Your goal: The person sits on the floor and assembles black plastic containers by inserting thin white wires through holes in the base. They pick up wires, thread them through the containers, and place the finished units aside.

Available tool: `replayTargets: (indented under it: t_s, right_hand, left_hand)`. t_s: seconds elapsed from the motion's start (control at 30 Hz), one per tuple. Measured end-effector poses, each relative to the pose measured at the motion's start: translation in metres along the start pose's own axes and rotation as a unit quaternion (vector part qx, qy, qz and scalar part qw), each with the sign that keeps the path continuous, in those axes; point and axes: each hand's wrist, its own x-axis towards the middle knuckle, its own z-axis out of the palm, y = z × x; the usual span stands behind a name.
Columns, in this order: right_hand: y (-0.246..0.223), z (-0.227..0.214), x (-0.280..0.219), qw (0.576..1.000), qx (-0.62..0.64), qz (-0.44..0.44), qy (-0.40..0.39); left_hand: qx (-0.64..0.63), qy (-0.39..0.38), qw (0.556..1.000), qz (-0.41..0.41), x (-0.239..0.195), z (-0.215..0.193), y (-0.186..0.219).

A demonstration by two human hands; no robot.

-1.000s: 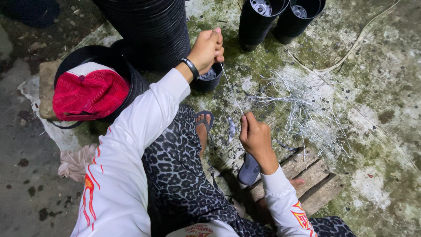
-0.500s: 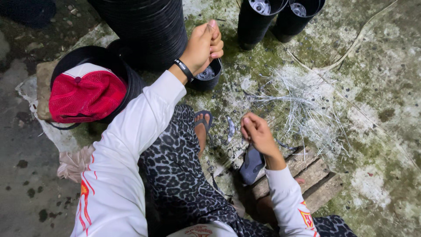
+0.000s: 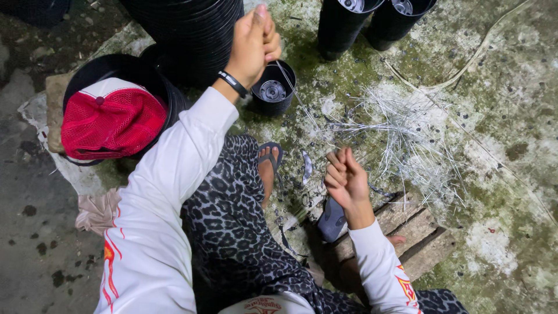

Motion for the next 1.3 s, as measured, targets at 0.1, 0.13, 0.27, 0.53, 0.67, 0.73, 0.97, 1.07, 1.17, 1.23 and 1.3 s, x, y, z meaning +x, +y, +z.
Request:
replayTargets:
  t_s: [0.1, 0.13, 0.27, 0.53, 0.67, 0.73, 0.97, 1.07, 1.17, 1.23, 1.3]
  right_hand:
    - [0.000, 0.009, -0.013, 0.992, 0.050, 0.068, -0.095]
    - [0.003, 0.014, -0.018, 0.984, 0.075, 0.097, -0.133]
    - [0.025, 0.028, -0.029, 0.949, 0.120, 0.137, -0.256]
    - [0.004, 0.041, -0.020, 0.633, -0.728, -0.249, -0.086]
    - [-0.006, 0.059, -0.015, 0.366, -0.866, -0.320, -0.119]
    - [-0.010, 0.065, -0.011, 0.284, -0.892, -0.330, -0.124]
    - [-0.047, 0.049, -0.011, 0.215, -0.912, -0.314, -0.152]
    - [-0.047, 0.039, -0.028, 0.510, -0.820, -0.249, -0.082]
    - [-0.024, 0.038, -0.063, 0.916, -0.390, -0.041, 0.080]
    - [-0.017, 0.041, -0.078, 0.995, -0.056, 0.064, 0.047]
    - [-0.010, 0.045, -0.093, 0.988, 0.096, 0.088, -0.079]
  left_hand:
    - [-0.041, 0.001, 0.998, -0.040, -0.004, -0.009, 0.002]
    - [-0.068, 0.000, 0.997, -0.044, -0.005, -0.010, 0.002]
    - [-0.118, -0.022, 0.989, -0.083, -0.012, -0.013, 0.012]
    - [0.020, 0.005, 0.988, -0.154, -0.023, -0.020, 0.028]
    - [0.031, 0.033, 0.988, -0.148, -0.026, -0.028, 0.023]
    - [0.048, 0.054, 0.987, -0.146, -0.027, -0.031, 0.021]
    - [0.045, 0.154, 0.975, -0.152, -0.020, -0.013, 0.014]
    - [0.019, 0.057, 0.990, -0.129, -0.022, 0.003, 0.034]
    - [-0.074, -0.026, 0.989, -0.122, -0.028, 0.033, 0.057]
    - [-0.050, -0.069, 0.991, -0.105, -0.034, 0.046, 0.074]
    - [-0.044, -0.090, 0.990, -0.095, -0.042, 0.056, 0.083]
